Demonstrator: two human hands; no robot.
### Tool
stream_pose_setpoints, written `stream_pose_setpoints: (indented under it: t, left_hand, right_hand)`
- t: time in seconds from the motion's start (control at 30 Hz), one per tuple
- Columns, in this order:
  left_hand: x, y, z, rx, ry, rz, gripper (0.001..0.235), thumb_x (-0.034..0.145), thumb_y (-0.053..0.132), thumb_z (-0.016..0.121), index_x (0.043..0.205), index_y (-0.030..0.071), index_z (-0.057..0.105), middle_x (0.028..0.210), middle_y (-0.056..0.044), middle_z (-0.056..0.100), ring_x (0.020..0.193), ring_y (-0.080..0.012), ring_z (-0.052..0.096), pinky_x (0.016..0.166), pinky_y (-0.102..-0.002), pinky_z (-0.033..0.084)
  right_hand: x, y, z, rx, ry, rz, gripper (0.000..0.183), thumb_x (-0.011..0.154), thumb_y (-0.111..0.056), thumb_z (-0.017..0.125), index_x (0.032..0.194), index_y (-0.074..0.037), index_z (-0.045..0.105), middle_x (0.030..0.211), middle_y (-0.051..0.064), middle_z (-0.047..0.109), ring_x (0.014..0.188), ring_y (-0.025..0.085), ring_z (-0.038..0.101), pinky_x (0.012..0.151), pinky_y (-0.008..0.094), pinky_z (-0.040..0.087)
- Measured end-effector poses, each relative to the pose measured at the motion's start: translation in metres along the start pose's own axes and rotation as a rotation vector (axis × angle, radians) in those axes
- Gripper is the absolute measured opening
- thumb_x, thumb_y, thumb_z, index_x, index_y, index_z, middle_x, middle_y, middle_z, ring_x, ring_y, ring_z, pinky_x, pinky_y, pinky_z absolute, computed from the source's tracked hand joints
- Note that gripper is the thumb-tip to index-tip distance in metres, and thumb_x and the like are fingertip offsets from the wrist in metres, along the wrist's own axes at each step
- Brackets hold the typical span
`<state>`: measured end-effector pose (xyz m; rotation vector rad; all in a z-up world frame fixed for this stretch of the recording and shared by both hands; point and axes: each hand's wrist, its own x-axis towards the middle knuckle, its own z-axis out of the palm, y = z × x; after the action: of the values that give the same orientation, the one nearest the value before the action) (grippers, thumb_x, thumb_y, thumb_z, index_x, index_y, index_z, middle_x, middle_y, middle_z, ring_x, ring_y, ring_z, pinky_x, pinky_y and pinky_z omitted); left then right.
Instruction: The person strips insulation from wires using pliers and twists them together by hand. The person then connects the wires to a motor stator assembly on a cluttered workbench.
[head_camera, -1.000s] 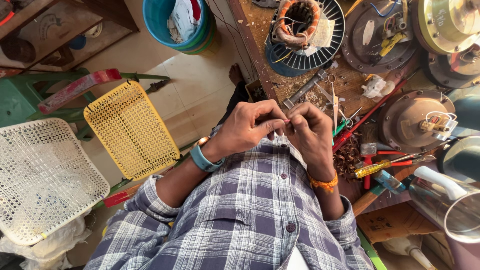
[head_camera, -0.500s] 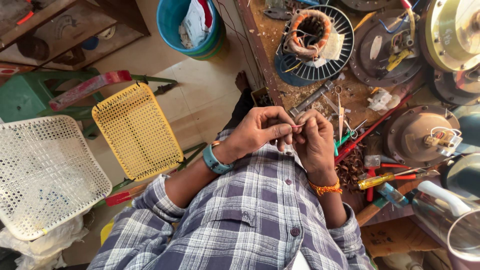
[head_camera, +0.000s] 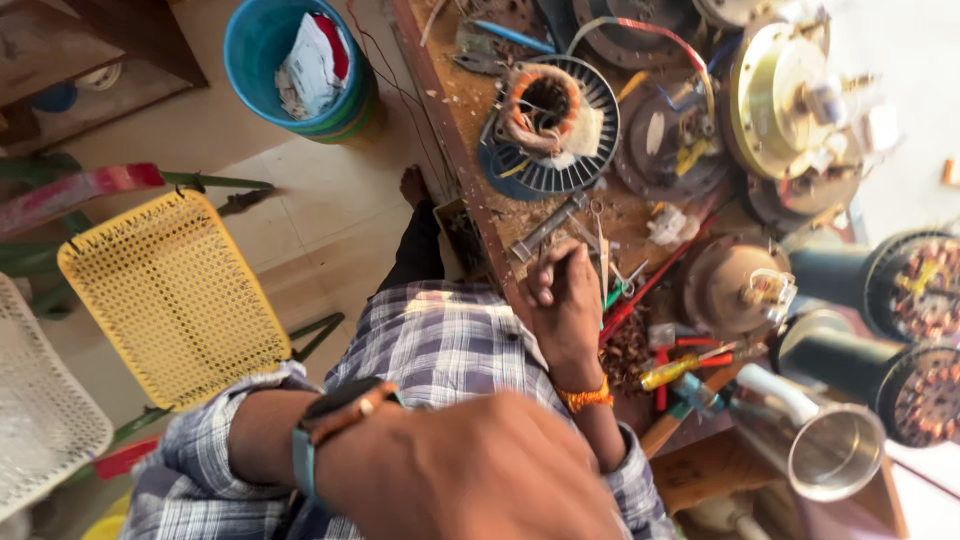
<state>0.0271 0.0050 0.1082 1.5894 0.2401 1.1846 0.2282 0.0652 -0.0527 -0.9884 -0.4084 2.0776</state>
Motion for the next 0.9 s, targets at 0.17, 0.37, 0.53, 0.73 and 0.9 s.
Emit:
stream_pose_setpoints:
  t: [0.17, 0.37, 0.53, 0.73, 0.9]
  left_hand:
    - [0.023, -0.028, 0.042, 0.091, 0.128, -0.35, 0.014, 0.102, 0.006, 0.058, 0.112, -0.001, 0.064, 0.104, -0.013, 0.068, 0.093, -0.0249, 0.069, 0.083, -0.033, 0.056]
    - [0.08, -0.049, 0.133, 1.791, 0.71, -1.935, 0.02, 0.097, 0.004, 0.058, 0.111, -0.008, 0.066, 0.103, -0.018, 0.069, 0.089, -0.0282, 0.071, 0.08, -0.037, 0.058]
    - [0.072, -0.081, 0.168, 1.919, 0.833, -2.067, 0.026, 0.092, 0.003, 0.058, 0.11, -0.013, 0.067, 0.102, -0.023, 0.069, 0.086, -0.031, 0.072, 0.078, -0.04, 0.059]
    - [0.072, -0.143, 0.166, 1.526, 0.821, -2.601, 0.047, 0.082, 0.011, 0.058, 0.121, -0.011, 0.071, 0.11, -0.021, 0.073, 0.095, -0.031, 0.072, 0.087, -0.043, 0.055]
    - [0.081, -0.158, 0.158, 1.019, -0.12, -2.897, 0.037, 0.093, 0.019, 0.054, 0.112, -0.008, 0.07, 0.109, -0.022, 0.071, 0.099, -0.0339, 0.068, 0.078, -0.053, 0.047]
  right_hand:
    - [0.0, -0.008, -0.002, -0.072, 0.077, -0.04, 0.028, 0.113, -0.035, 0.044, 0.102, -0.011, 0.054, 0.077, 0.0, 0.051, 0.064, 0.011, 0.043, 0.061, 0.029, 0.038]
    - [-0.003, -0.016, -0.012, -0.046, 0.013, -0.085, 0.031, 0.118, -0.037, 0.043, 0.105, -0.011, 0.054, 0.082, 0.0, 0.051, 0.068, 0.011, 0.043, 0.067, 0.028, 0.038]
    - [0.0, -0.01, -0.011, -0.075, -0.001, -0.105, 0.03, 0.12, -0.035, 0.043, 0.107, -0.01, 0.053, 0.083, 0.001, 0.051, 0.068, 0.011, 0.043, 0.067, 0.029, 0.038]
    - [0.008, -0.008, -0.012, -0.079, 0.016, -0.142, 0.029, 0.118, -0.032, 0.043, 0.105, -0.009, 0.053, 0.082, 0.003, 0.051, 0.065, 0.012, 0.043, 0.063, 0.03, 0.039]
    - [0.007, -0.008, -0.007, -0.066, 0.016, -0.196, 0.029, 0.116, -0.031, 0.042, 0.104, -0.007, 0.053, 0.08, 0.004, 0.051, 0.064, 0.012, 0.044, 0.061, 0.03, 0.04]
